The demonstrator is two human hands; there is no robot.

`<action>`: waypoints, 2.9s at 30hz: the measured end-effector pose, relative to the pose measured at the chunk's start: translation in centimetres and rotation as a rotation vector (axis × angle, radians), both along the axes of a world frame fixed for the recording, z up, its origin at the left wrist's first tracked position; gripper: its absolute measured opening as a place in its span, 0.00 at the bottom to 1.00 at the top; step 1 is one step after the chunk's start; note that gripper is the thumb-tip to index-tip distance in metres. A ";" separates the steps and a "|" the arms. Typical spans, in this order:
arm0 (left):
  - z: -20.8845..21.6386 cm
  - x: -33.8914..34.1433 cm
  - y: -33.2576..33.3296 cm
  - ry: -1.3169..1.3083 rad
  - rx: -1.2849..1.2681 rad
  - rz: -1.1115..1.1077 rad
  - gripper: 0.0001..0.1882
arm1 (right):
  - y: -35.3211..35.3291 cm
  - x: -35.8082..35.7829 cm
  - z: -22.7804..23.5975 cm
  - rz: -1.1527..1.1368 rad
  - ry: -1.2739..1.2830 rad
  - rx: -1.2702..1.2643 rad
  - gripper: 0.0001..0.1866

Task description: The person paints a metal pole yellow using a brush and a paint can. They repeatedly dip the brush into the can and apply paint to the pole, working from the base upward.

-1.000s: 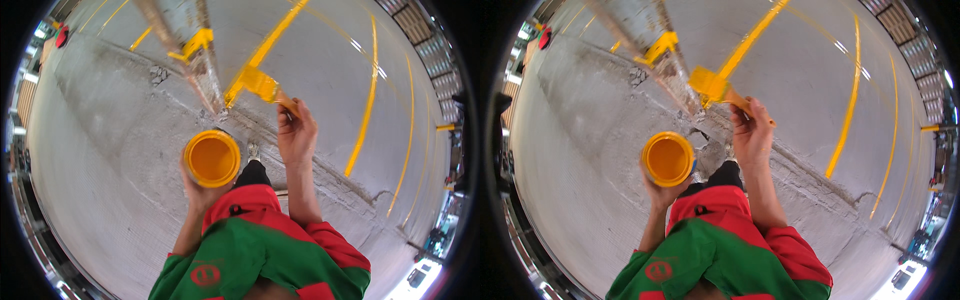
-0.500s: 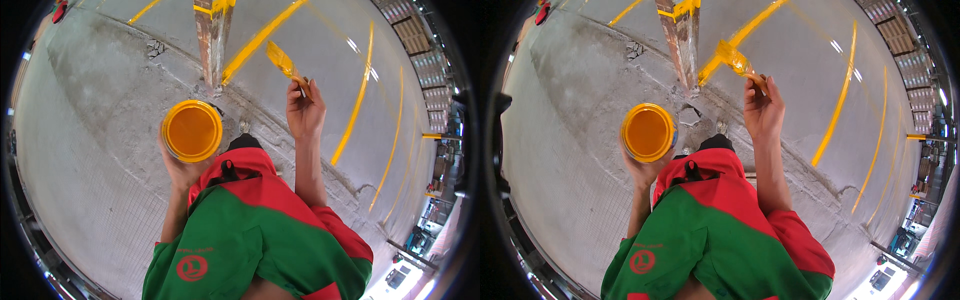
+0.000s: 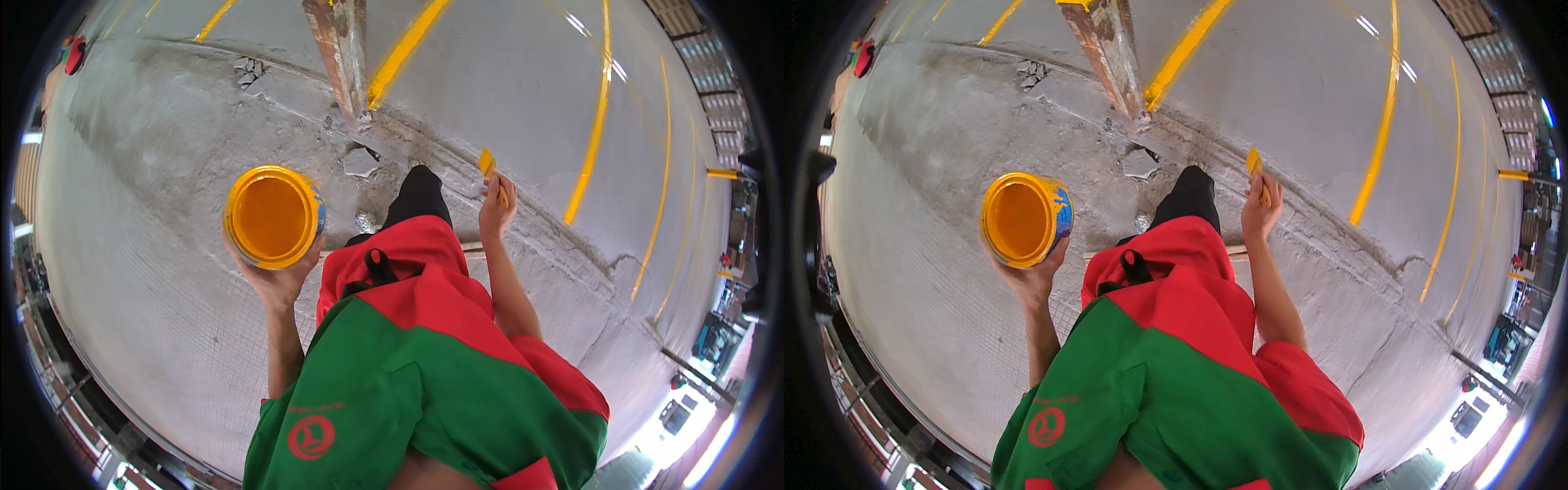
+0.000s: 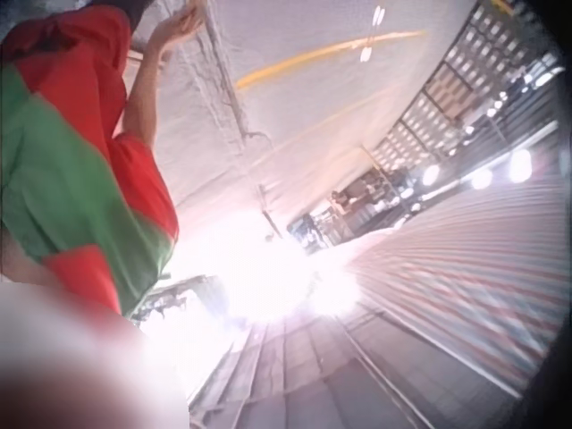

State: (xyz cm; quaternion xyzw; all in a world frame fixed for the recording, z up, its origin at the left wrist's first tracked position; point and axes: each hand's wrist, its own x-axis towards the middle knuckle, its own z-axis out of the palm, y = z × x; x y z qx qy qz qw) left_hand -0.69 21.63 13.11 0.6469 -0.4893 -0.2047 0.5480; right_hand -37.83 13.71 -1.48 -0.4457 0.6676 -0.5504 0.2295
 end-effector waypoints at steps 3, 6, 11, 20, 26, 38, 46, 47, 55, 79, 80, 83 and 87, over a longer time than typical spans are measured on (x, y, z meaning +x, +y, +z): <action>0.3 1.0 -0.3 -0.079 0.011 0.001 0.61 | 5.0 0.7 3.6 0.063 0.137 -0.024 0.06; 0.6 1.0 -0.6 -0.086 0.009 -0.004 0.61 | 9.0 3.3 6.7 0.161 0.295 -0.050 0.06; 0.4 0.6 -0.8 0.039 -0.030 -0.014 0.62 | 10.8 4.3 4.7 0.083 0.289 -0.004 0.07; 0.5 -0.2 -3.6 0.222 -0.100 -0.057 0.64 | 10.3 -0.3 -0.6 0.032 0.597 -0.039 0.07; 0.6 -1.0 -5.0 0.159 -0.144 -0.053 0.62 | 7.1 -2.3 -2.3 0.087 0.764 -0.107 0.08; 0.0 -1.1 -5.3 0.261 -0.142 -0.136 0.67 | 2.0 -2.0 -4.4 -0.006 0.724 0.008 0.08; 0.7 -1.2 -5.2 0.216 -0.129 -0.112 0.62 | -2.1 2.2 -4.4 -0.039 0.192 0.165 0.10; 0.7 -1.3 -5.2 0.242 -0.130 -0.121 0.62 | -2.8 2.9 -3.8 -0.045 0.169 0.187 0.11; 0.7 -1.4 -4.9 0.190 -0.069 -0.163 0.67 | -7.9 7.6 8.8 0.159 -0.384 -0.134 0.12; 1.5 -15.5 -14.0 0.176 -0.180 -0.001 0.65 | -19.0 2.6 25.9 1.244 -0.744 -0.163 0.18; 1.6 -16.4 -14.5 0.164 -0.167 0.016 0.65 | -20.0 2.1 26.3 1.289 -0.695 -0.195 0.18; 1.9 -18.8 -16.1 0.122 -0.171 0.049 0.65 | -22.4 0.9 28.0 1.401 -0.452 -0.255 0.18; 2.2 -21.4 -17.4 0.213 -0.207 0.040 0.64 | -24.1 0.7 29.4 1.519 0.012 -0.306 0.17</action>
